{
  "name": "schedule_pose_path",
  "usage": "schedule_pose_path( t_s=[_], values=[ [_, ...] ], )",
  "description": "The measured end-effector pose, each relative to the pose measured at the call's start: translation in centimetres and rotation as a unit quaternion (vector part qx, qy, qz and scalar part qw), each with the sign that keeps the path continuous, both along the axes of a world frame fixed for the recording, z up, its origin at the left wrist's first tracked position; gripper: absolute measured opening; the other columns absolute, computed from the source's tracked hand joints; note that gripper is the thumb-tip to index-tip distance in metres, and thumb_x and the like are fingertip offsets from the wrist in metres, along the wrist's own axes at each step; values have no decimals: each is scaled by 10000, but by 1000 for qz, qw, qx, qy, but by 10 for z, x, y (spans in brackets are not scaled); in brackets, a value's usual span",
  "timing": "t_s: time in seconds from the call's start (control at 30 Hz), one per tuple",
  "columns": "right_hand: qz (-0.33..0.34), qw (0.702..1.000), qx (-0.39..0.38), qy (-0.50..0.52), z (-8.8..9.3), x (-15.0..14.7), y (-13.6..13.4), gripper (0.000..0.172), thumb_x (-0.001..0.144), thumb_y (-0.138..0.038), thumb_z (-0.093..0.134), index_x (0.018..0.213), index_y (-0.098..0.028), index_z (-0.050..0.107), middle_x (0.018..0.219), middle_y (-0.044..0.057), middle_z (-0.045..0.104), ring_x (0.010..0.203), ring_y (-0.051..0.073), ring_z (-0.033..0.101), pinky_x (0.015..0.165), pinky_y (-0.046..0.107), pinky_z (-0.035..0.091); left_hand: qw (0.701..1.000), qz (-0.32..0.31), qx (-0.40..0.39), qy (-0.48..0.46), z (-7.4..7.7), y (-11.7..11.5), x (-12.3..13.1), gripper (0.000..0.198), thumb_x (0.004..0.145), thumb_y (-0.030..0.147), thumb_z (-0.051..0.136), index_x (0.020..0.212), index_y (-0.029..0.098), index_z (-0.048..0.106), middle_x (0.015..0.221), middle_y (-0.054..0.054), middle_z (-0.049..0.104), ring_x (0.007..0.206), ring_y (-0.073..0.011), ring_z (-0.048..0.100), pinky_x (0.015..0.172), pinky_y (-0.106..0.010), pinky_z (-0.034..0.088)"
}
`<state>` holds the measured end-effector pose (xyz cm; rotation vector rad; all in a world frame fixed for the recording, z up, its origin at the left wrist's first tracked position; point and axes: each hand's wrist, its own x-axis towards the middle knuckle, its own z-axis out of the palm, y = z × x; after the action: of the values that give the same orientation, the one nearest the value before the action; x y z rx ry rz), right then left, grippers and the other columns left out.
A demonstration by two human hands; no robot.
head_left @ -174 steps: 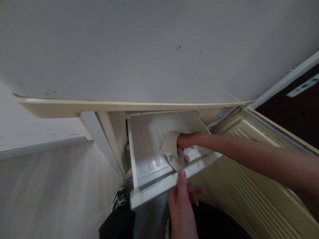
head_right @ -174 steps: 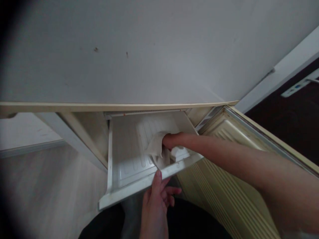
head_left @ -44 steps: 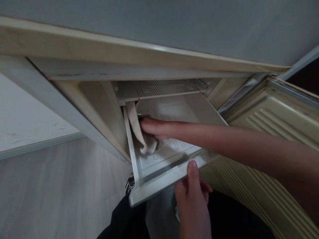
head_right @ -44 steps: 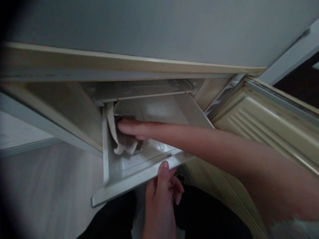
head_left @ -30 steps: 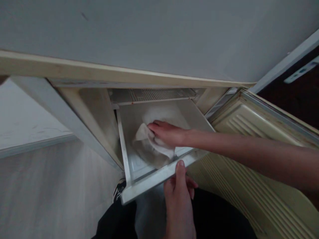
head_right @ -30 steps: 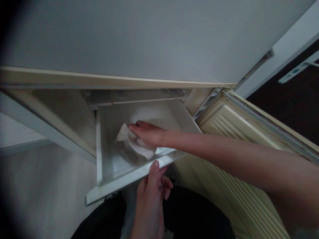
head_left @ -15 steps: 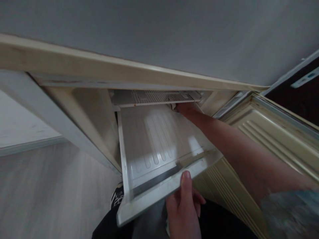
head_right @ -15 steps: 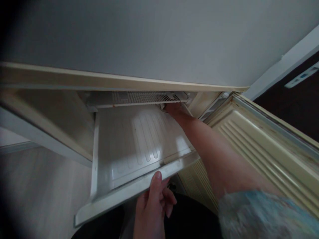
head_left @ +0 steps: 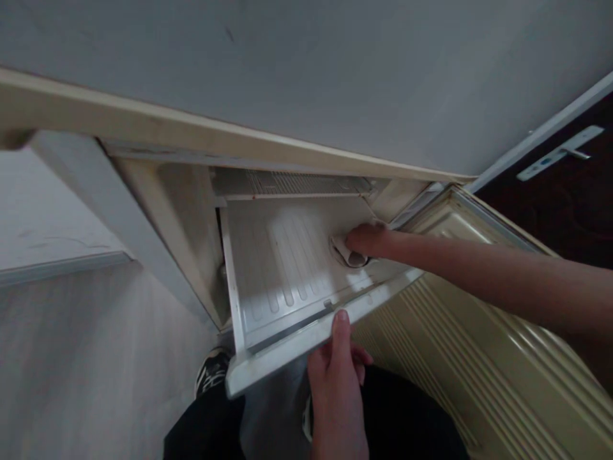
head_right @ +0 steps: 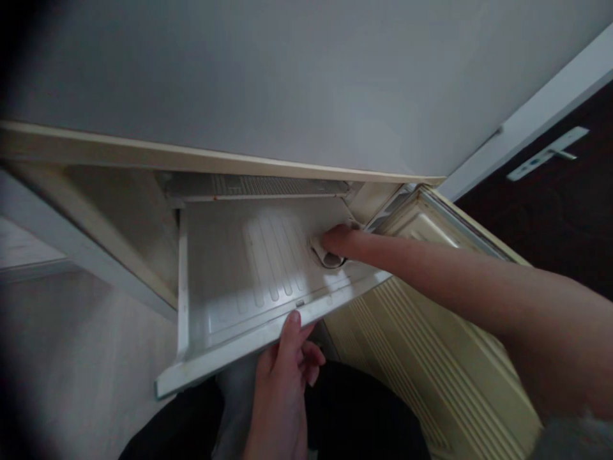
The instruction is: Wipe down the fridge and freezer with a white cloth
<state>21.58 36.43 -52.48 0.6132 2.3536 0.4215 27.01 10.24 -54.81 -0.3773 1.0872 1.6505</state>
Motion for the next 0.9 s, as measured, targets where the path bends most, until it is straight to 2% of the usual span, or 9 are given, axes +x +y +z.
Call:
schedule_pose_path(
  t_s=[0.07,0.2,0.33,0.43,0.57,0.67,0.77,0.83,0.9],
  values=[
    [7,995,-27,-97,10,13,-12,231,841,-54,603,969,-31,794,1026,259,749,998,350,711,849,431,514,1000,-3,-1,6,1,-2,0,652,689,775,710,840,141,697,614,-45,582,604,-144,495,533,-260,306],
    [-1,956,-185,-228,21,33,-12,290,788,-36,653,1034,-82,800,1022,174,766,954,287,708,871,376,498,1000,-7,5,23,2,-4,0,637,732,767,679,871,146,685,633,-42,584,620,-146,502,553,-262,329],
    [-87,927,-296,-214,15,46,-1,266,878,-125,616,1083,-101,784,1021,112,760,938,233,680,857,315,482,1000,5,7,24,1,-3,0,662,716,779,681,856,131,679,610,-35,555,585,-136,468,541,-262,328],
    [-170,885,-385,-198,8,42,-10,242,901,-150,573,1015,-117,784,904,47,743,861,191,651,793,267,475,1000,12,9,15,0,-2,0,660,712,764,699,863,122,673,609,-31,546,580,-133,471,524,-253,317],
    [-190,830,-506,-137,3,11,-56,212,874,-131,570,923,-114,776,783,1,703,751,145,611,726,238,465,999,28,21,12,-3,1,3,648,721,753,715,880,126,673,609,-26,540,572,-134,474,506,-253,318],
    [-161,791,-577,-121,2,-23,-105,120,797,-121,642,741,-116,748,657,-16,655,645,127,568,639,223,448,999,44,18,5,-8,5,6,655,712,761,725,902,135,680,581,-19,522,555,-144,486,483,-257,305],
    [-128,752,-644,-65,5,-51,-148,143,749,-103,669,611,-133,686,602,-34,622,610,111,544,623,213,449,999,48,12,9,-12,7,8,699,696,752,743,1002,126,676,617,-30,566,537,-146,497,458,-246,274],
    [-107,736,-668,-30,11,-59,-164,169,736,-78,660,579,-139,667,590,-43,612,629,106,548,650,205,457,998,53,11,15,-13,8,8,690,706,731,747,1031,126,669,649,-36,588,546,-143,506,456,-237,268],
    [-95,739,-667,-13,19,-54,-166,207,749,-81,640,552,-143,651,570,-43,595,627,102,540,643,199,448,998,57,6,16,-13,8,9,615,736,694,734,973,130,668,636,-31,579,538,-136,497,462,-236,270]
  ],
)
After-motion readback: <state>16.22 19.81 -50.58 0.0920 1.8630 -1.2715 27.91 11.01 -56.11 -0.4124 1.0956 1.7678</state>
